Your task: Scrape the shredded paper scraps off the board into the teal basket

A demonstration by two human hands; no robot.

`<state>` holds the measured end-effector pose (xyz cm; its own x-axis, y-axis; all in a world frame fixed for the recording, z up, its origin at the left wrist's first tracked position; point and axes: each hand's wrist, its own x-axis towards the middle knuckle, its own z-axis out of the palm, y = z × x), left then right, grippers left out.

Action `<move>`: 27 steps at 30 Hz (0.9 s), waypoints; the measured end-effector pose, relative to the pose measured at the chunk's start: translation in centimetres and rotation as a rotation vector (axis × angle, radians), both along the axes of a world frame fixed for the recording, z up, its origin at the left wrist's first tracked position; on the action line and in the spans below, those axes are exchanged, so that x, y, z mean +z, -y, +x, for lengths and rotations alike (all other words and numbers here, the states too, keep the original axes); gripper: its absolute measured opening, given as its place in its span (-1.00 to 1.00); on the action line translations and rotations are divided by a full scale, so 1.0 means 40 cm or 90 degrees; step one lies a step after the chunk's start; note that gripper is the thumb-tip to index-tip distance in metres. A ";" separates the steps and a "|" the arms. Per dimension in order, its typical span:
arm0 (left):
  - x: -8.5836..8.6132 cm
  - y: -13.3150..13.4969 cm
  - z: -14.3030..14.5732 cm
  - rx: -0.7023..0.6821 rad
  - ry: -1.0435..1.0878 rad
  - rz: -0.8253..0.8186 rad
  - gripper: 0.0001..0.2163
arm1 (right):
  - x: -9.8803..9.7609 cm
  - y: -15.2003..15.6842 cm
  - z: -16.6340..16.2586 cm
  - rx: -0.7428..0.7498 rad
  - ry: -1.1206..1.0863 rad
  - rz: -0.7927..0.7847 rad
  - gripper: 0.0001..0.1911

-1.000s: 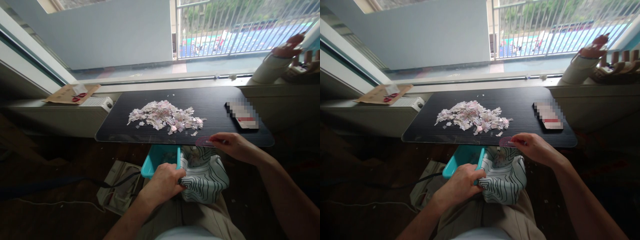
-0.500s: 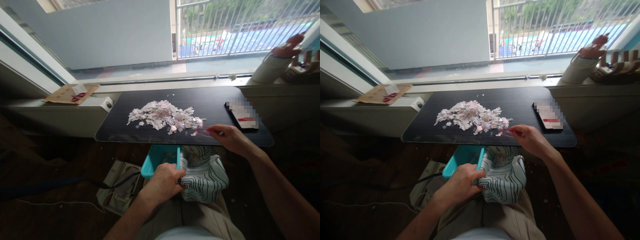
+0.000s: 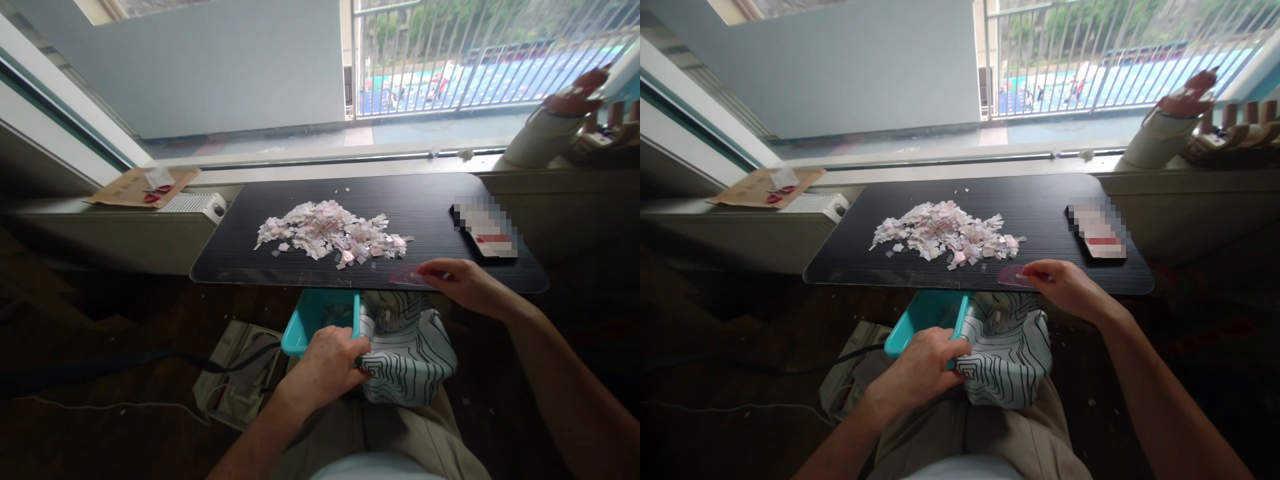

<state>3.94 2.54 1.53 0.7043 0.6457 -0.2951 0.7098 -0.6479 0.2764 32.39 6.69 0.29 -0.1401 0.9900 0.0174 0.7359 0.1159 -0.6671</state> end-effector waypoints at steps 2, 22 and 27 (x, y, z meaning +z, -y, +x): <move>-0.002 0.002 0.006 -0.009 -0.003 0.015 -0.85 | 0.004 0.005 -0.005 0.039 -0.002 -0.025 -0.69; -0.023 0.009 0.110 -0.242 0.018 0.078 -0.78 | -0.003 -0.031 -0.101 0.076 0.007 0.105 -0.68; -0.014 0.008 0.108 -0.231 0.018 0.076 -0.78 | -0.004 -0.031 -0.101 0.071 0.003 0.092 -0.70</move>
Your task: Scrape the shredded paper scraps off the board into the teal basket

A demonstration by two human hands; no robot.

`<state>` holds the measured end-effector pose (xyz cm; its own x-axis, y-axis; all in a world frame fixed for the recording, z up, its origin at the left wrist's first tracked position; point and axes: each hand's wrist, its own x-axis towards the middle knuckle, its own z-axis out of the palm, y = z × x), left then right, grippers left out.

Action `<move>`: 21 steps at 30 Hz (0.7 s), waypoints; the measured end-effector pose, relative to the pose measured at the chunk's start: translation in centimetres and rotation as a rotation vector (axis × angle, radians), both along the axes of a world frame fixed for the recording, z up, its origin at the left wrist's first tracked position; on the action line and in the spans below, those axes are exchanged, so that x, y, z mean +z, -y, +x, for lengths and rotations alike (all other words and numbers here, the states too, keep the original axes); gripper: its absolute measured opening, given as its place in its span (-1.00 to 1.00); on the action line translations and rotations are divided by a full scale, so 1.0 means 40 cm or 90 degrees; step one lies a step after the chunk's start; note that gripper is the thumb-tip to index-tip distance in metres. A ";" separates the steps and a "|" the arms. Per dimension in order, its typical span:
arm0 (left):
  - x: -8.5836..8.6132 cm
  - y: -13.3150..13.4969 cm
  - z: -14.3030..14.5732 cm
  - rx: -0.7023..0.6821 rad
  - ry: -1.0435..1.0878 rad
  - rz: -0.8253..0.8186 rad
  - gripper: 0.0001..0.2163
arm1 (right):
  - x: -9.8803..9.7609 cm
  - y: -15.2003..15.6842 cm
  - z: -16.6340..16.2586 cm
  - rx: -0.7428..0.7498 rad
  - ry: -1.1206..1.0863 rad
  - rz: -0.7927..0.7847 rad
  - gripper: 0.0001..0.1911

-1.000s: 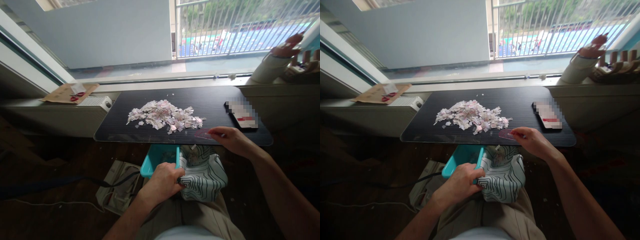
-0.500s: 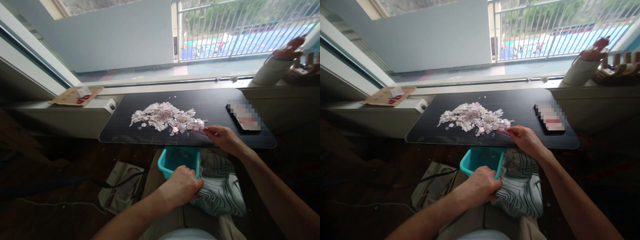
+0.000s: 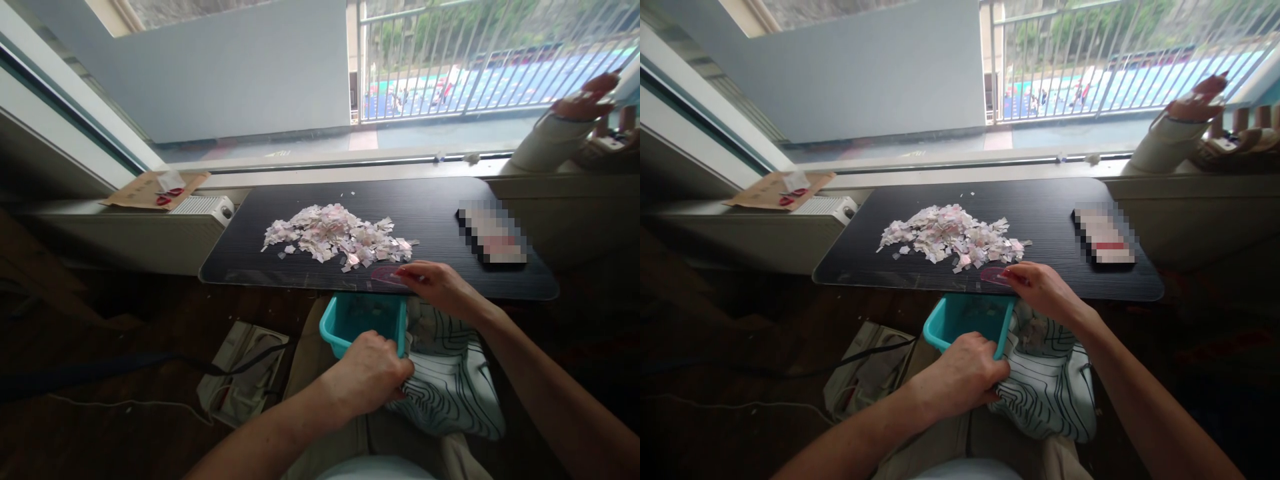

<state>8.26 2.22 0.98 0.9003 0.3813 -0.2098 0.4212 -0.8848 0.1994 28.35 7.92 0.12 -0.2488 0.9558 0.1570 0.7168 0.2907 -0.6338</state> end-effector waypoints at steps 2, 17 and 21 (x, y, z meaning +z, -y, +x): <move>0.004 -0.001 -0.001 0.002 -0.004 -0.004 -0.78 | 0.000 0.008 -0.001 0.034 -0.010 -0.031 -0.70; 0.000 0.002 -0.069 0.098 0.004 -0.023 -0.74 | 0.000 0.003 -0.042 -0.041 -0.047 -0.048 -0.72; -0.002 0.008 -0.111 0.179 0.019 -0.028 -0.77 | -0.008 -0.025 -0.042 -0.133 -0.022 0.037 -0.70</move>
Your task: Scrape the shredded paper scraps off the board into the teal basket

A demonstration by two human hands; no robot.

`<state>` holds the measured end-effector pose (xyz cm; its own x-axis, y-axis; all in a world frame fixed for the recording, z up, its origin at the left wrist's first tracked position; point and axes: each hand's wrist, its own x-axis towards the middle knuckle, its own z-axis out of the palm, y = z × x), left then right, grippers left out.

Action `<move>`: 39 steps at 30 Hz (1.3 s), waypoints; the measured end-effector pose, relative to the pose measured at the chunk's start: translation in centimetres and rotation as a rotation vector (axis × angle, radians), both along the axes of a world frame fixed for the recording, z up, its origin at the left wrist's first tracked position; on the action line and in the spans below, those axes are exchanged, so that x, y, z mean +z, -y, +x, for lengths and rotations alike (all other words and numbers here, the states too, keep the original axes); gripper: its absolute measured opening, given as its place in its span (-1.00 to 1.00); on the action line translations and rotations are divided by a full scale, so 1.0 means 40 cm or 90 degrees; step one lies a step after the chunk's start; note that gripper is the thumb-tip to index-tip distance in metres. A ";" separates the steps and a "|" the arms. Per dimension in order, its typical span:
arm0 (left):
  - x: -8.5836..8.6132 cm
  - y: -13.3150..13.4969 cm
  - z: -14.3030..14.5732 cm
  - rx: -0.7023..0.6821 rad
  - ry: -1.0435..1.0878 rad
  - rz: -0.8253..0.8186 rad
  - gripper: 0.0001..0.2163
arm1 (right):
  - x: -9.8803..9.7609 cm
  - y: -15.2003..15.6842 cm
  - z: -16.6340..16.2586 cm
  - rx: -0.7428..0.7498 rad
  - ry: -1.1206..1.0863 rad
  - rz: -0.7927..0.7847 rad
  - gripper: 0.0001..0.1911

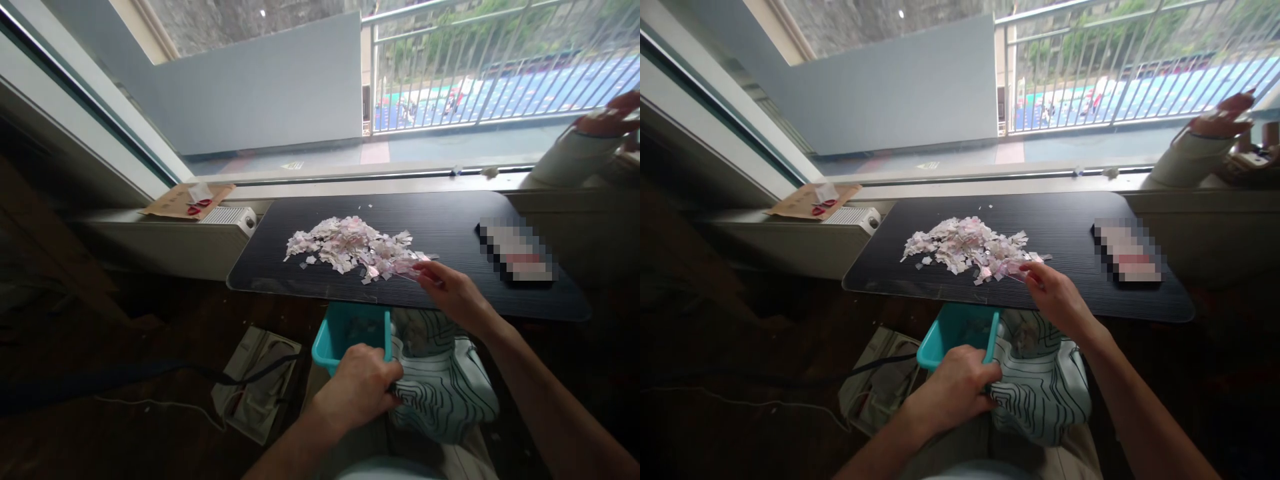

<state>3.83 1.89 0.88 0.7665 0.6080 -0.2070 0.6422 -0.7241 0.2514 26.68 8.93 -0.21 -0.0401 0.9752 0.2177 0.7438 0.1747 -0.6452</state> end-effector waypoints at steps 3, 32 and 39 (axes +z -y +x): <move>-0.004 0.003 -0.024 0.042 0.019 -0.011 -0.82 | -0.002 -0.010 -0.015 -0.025 0.036 0.046 -0.69; -0.028 -0.024 -0.073 0.078 0.059 -0.038 -0.87 | 0.009 0.019 -0.060 -0.024 0.001 0.005 -0.79; -0.022 -0.025 -0.075 0.082 0.053 -0.048 -0.88 | 0.018 0.023 -0.059 -0.057 0.013 0.005 -0.77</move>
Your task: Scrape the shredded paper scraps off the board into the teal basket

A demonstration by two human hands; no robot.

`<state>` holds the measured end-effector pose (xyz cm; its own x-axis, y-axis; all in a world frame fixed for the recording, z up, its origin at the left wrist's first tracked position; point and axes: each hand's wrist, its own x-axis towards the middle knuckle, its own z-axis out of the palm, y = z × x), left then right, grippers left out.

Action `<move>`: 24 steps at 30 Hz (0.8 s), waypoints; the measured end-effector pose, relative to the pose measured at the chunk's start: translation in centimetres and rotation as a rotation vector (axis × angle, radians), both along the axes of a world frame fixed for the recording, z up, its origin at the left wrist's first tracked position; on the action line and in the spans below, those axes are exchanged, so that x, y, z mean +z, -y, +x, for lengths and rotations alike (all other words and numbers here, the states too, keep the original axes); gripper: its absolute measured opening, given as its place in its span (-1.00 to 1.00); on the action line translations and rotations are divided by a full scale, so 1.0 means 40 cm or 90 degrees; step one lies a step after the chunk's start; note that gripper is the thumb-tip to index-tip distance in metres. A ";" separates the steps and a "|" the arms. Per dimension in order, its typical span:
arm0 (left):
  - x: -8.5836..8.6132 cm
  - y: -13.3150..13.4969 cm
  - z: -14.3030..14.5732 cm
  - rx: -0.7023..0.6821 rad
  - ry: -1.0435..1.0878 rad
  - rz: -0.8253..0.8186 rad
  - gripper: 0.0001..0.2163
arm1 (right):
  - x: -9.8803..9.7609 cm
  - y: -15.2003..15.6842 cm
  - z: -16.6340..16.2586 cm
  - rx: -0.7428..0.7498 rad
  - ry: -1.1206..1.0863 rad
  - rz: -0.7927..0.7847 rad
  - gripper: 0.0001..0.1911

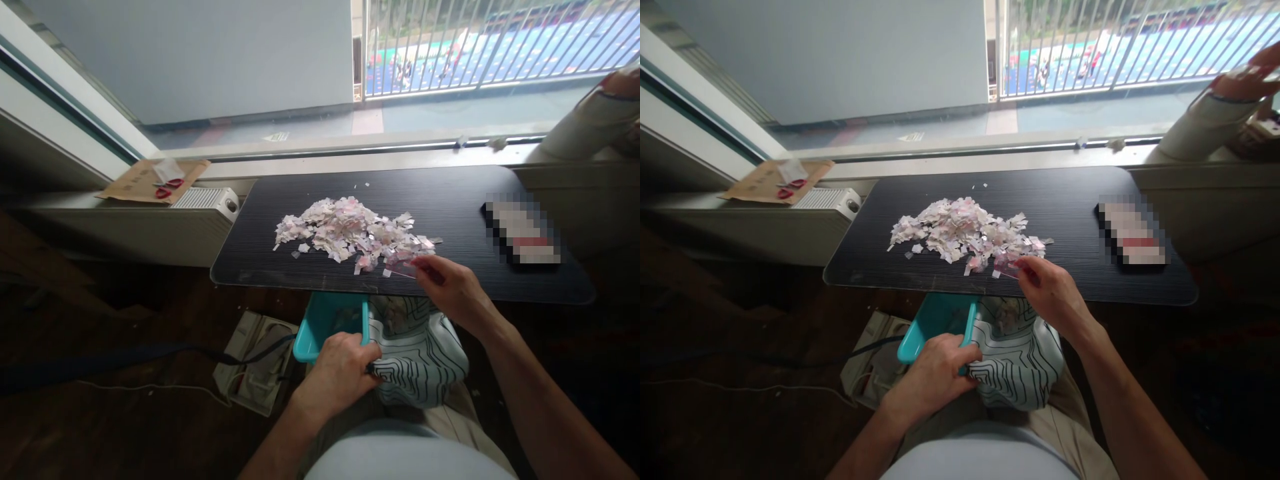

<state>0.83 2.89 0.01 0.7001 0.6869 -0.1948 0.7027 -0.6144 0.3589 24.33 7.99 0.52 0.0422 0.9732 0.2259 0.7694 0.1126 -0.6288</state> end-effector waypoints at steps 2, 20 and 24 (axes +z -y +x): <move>0.000 -0.001 0.000 -0.001 -0.006 -0.004 -0.88 | 0.002 0.001 0.003 -0.011 0.012 -0.006 -0.78; 0.006 -0.002 0.009 -0.011 -0.027 -0.015 -0.88 | 0.009 0.009 0.027 -0.039 0.030 -0.016 -0.78; 0.005 -0.003 0.012 -0.015 -0.028 -0.010 -0.88 | 0.014 0.013 0.029 -0.051 0.036 0.006 -0.77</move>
